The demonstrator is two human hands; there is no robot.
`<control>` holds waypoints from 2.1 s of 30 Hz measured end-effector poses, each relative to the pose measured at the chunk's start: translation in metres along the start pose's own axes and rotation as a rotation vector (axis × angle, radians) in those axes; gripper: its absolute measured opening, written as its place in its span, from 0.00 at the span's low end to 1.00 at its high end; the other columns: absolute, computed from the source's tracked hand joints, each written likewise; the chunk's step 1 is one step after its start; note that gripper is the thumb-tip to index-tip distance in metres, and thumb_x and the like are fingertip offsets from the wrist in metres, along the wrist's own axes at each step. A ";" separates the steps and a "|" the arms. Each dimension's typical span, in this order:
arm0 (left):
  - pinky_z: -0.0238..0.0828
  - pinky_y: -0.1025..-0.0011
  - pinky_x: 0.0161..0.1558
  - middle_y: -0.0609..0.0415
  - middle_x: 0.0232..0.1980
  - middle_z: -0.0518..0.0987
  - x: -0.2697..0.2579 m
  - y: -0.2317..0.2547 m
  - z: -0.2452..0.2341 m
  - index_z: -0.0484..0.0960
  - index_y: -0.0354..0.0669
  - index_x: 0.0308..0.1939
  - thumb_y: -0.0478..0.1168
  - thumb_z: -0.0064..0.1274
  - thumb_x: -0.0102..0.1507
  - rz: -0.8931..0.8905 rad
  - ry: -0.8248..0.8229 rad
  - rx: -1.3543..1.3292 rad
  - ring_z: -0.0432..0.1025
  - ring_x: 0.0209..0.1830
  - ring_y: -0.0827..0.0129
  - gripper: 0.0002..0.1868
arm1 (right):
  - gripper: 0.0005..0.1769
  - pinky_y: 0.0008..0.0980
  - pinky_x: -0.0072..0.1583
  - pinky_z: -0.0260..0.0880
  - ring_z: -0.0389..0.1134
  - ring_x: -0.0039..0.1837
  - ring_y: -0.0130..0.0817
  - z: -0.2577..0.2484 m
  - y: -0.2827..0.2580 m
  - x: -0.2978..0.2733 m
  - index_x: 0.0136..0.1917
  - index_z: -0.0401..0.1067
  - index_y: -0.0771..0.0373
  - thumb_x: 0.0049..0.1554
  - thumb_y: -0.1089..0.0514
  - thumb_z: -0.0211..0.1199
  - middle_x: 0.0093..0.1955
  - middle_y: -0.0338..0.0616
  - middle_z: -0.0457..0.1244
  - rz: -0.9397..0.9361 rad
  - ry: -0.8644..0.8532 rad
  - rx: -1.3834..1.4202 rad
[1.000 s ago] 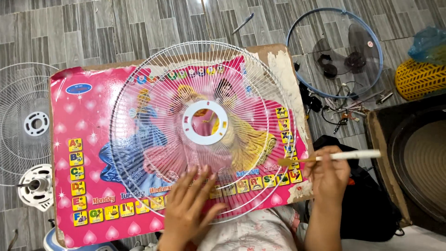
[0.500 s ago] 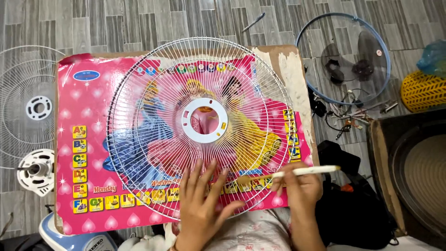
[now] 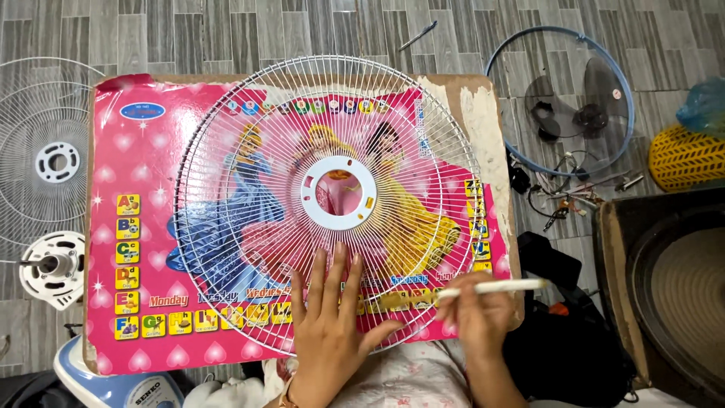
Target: Cleaning the individual wires of a fan grill using a small brush
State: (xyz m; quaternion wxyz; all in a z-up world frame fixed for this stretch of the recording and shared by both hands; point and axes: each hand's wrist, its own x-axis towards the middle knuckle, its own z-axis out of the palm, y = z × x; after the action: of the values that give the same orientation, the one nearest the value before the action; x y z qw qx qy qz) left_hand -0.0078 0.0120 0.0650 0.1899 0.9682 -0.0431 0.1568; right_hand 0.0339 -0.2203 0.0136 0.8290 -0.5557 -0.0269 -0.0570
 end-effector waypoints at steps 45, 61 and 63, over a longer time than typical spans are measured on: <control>0.39 0.47 0.79 0.42 0.81 0.58 0.016 0.018 0.005 0.64 0.50 0.77 0.80 0.46 0.58 0.072 0.018 0.042 0.50 0.82 0.49 0.54 | 0.13 0.17 0.21 0.53 0.61 0.22 0.21 -0.013 -0.002 0.000 0.44 0.68 0.63 0.68 0.55 0.55 0.28 0.38 0.63 0.021 0.231 -0.056; 0.32 0.46 0.79 0.51 0.83 0.56 -0.015 -0.045 -0.026 0.62 0.60 0.77 0.83 0.29 0.60 0.261 -0.143 0.030 0.48 0.83 0.52 0.51 | 0.08 0.21 0.25 0.63 0.64 0.25 0.25 -0.005 -0.006 -0.030 0.46 0.68 0.63 0.67 0.59 0.55 0.33 0.40 0.63 0.014 0.156 -0.017; 0.30 0.45 0.79 0.50 0.82 0.56 -0.012 -0.037 -0.029 0.63 0.59 0.76 0.81 0.33 0.60 0.224 -0.148 -0.001 0.46 0.83 0.53 0.49 | 0.09 0.23 0.25 0.64 0.63 0.25 0.25 -0.019 -0.002 -0.035 0.47 0.68 0.63 0.68 0.58 0.54 0.33 0.41 0.63 0.059 0.235 -0.075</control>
State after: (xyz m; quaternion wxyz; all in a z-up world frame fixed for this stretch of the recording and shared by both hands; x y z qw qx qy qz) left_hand -0.0219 0.0573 0.0741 0.1682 0.9661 -0.1652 0.1051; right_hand -0.0011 -0.2367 0.0044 0.8064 -0.5763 0.0889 -0.0982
